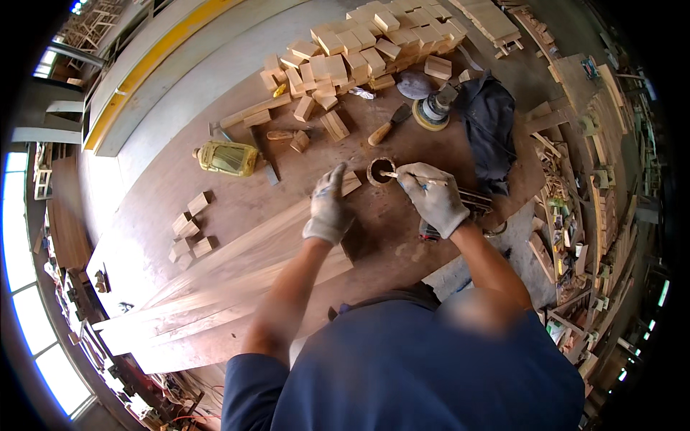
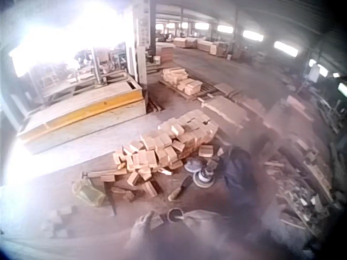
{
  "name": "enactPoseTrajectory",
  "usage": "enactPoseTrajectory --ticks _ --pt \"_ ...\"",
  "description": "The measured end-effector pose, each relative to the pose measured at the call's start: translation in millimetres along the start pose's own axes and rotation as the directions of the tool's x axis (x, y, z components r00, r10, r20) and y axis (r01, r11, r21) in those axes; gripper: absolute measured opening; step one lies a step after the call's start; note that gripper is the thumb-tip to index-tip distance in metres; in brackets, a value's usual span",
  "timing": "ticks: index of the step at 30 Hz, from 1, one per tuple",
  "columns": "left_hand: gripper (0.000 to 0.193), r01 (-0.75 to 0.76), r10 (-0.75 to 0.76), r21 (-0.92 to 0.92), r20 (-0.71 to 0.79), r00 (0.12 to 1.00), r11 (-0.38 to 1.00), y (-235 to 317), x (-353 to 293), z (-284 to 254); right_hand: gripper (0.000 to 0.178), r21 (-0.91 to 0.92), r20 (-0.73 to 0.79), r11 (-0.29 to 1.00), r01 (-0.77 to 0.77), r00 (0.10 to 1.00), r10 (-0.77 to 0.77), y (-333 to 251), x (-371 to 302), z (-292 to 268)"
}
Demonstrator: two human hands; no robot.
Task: The person applies glue to small wooden blocks and attaches them to a long wooden plank using a nail gun. They repeat this process for multiple blocks, then carry the assembled plank to a rack and place it among other similar planks.
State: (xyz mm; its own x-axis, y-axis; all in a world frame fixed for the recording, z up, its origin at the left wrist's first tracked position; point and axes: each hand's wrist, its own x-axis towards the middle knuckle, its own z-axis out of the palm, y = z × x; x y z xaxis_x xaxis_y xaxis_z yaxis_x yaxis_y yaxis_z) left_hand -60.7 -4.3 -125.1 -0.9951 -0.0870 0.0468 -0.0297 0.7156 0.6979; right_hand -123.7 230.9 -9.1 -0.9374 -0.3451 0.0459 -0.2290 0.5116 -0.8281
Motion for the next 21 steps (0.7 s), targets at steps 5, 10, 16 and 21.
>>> enactPoseTrajectory --ticks 5,10,16,21 --pt "0.043 -0.051 0.052 0.060 -0.013 0.999 0.997 0 -31 -38 0.018 -0.014 0.051 0.999 0.033 0.998 -0.033 44 4 29" --pt "0.022 -0.224 0.194 0.244 0.142 0.971 0.944 11 -46 -51 0.026 -0.187 0.266 0.934 -0.304 0.900 0.346 28 -19 9" --pt "0.014 -0.451 0.486 0.545 0.090 0.869 0.706 -5 -78 -8 0.028 -0.115 0.410 0.993 -0.020 0.910 0.066 -20 -102 26" --pt "0.018 -0.470 0.381 0.061 0.501 0.777 0.880 13 -102 -17 0.027 0.049 0.352 0.968 0.246 0.903 -0.247 -114 -98 49"
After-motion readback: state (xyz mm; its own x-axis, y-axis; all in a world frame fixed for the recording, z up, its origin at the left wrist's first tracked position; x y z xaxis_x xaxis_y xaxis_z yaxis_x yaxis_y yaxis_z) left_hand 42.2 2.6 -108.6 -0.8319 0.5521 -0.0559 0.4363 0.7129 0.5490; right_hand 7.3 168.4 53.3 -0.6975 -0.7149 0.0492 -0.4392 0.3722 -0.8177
